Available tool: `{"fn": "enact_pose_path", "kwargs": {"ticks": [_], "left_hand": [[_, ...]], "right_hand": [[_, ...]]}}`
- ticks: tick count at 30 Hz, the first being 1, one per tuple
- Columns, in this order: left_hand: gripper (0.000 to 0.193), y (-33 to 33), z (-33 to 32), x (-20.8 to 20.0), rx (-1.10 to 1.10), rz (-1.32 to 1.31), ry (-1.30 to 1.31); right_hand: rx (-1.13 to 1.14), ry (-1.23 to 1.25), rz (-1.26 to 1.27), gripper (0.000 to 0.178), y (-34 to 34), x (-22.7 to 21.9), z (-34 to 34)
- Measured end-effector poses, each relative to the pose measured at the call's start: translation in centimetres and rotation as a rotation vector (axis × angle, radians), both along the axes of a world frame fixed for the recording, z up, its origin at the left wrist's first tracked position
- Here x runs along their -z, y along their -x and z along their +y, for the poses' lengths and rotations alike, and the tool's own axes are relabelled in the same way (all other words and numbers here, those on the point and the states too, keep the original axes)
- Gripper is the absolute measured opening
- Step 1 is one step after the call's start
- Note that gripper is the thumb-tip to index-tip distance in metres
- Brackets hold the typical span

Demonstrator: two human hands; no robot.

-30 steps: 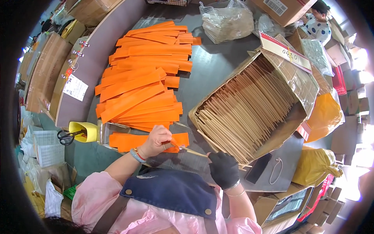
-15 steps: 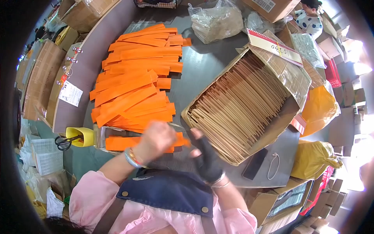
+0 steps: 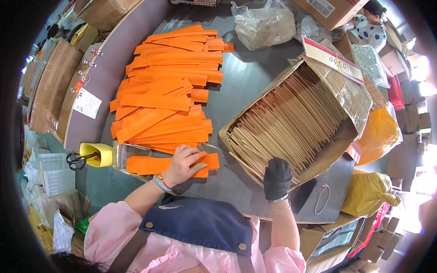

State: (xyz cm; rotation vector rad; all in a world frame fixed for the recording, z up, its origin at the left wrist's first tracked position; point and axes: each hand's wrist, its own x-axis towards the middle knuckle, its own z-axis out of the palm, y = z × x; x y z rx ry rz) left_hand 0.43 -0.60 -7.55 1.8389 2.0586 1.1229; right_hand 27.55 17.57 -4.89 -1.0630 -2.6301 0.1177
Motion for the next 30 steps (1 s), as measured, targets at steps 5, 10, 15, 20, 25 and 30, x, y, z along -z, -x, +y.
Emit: {"fn": "enact_pose_path", "kwargs": {"ticks": [5, 10, 15, 20, 25, 30], "left_hand": [[0.033, 0.0, 0.0, -0.4, -0.038, -0.068, -0.026], [0.029, 0.5, -0.1, -0.9, 0.048, -0.18, 0.013], [0.023, 1.2, -0.7, 0.4, 0.121, -0.209, 0.055], [0.018, 1.3, -0.6, 0.3, 0.159, -0.238, 0.05], [0.022, 0.0, -0.1, -2.2, 0.214, 0.012, -0.011], [0.017, -0.1, -0.4, -5.2, 0.212, 0.09, 0.0]], "right_hand": [[-0.007, 0.011, -0.002, 0.02, 0.1, 0.2, 0.2], [0.034, 0.026, -0.042, 0.019, 0.4, -1.6, -0.3], [-0.137, 0.279, -0.072, 0.021, 1.3, -7.1, -2.5], [-0.241, 0.386, -0.074, 0.026, 1.3, -6.9, -3.6], [-0.302, 0.377, -0.103, 0.019, 3.0, -6.7, -4.8], [-0.132, 0.488, -0.01, 0.035, 2.5, -6.4, -2.7]]}}
